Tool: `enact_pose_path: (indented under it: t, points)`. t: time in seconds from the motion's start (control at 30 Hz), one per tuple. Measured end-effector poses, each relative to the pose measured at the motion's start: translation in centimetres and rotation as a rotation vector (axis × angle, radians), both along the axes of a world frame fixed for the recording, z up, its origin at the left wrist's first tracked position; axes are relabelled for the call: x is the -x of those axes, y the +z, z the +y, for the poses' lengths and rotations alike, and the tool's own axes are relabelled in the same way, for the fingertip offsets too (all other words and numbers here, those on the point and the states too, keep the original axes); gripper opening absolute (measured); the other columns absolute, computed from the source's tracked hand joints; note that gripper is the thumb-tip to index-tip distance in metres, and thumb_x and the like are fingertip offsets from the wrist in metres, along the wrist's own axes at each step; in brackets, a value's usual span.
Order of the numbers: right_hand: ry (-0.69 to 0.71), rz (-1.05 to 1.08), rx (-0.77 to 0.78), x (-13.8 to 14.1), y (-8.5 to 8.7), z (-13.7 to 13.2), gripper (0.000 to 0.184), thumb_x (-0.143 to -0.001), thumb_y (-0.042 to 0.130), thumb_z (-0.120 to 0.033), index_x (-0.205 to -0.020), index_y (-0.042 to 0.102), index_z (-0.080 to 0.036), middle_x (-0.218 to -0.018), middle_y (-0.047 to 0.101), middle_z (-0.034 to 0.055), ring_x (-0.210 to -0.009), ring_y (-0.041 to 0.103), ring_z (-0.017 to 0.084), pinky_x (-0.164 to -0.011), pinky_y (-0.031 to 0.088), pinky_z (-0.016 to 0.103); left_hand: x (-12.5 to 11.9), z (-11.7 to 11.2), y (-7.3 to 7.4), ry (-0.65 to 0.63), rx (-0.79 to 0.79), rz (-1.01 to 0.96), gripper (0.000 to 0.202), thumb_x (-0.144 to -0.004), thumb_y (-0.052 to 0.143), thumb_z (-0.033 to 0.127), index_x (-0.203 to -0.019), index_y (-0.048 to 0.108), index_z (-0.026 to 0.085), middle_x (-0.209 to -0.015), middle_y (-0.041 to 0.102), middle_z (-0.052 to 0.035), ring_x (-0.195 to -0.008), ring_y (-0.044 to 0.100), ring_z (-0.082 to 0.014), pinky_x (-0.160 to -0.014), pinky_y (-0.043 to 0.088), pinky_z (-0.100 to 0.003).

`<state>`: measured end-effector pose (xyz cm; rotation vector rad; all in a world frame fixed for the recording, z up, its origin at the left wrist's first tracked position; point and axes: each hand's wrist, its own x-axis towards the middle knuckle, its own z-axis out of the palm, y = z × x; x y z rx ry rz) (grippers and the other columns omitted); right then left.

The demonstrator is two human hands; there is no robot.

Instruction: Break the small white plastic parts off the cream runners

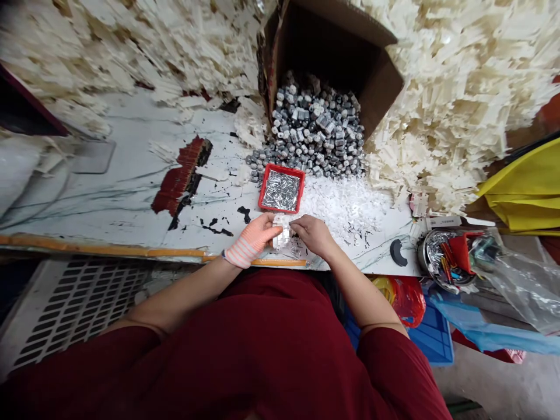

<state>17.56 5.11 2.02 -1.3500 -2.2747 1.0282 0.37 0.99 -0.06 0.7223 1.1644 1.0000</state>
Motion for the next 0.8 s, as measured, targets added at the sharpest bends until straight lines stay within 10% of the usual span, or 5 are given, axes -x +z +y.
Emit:
enact_pose_path:
  t: [0.2,0.43,0.8]
  points:
    - [-0.364,0.372,0.196,1.1,-1.2,-0.3,0.023,-0.077,0.064,-0.040,-0.074,0.065,-0.018,-0.069,0.065,0.0006,-0.064,0.058,0.014,-0.062,0.045,0.027,-0.4,-0.1,0.1,-0.037,0.016,-0.004,0.027,-0.070,0.064,0.023,-0.094,0.051,0.016,-0.071,0.062,0.0009,-0.053,0.058,-0.0121,-0.046,0.045,-0.022]
    - [-0.256,0.210,-0.261,1.8,-1.0,-0.8,0.016,-0.082,0.058,-0.031,-0.071,0.062,-0.020,-0.083,0.067,0.0055,-0.086,0.059,0.020,-0.085,0.044,0.036,-0.4,-0.3,0.6,-0.043,-0.016,-0.022,0.020,-0.070,0.065,0.021,-0.080,0.049,0.017,-0.051,0.049,0.0078,-0.039,0.047,-0.0077,-0.040,0.039,-0.019]
    - [-0.208,0.072,-0.449,1.3,-0.9,-0.9,0.017,-0.084,0.057,-0.031,-0.073,0.062,-0.021,-0.084,0.067,0.0064,-0.086,0.058,0.021,-0.083,0.043,0.037,-0.5,-0.4,0.4,-0.089,-0.022,0.029,0.020,-0.070,0.065,0.023,-0.078,0.047,0.018,-0.049,0.050,0.0076,-0.039,0.048,-0.0095,-0.040,0.038,-0.020]
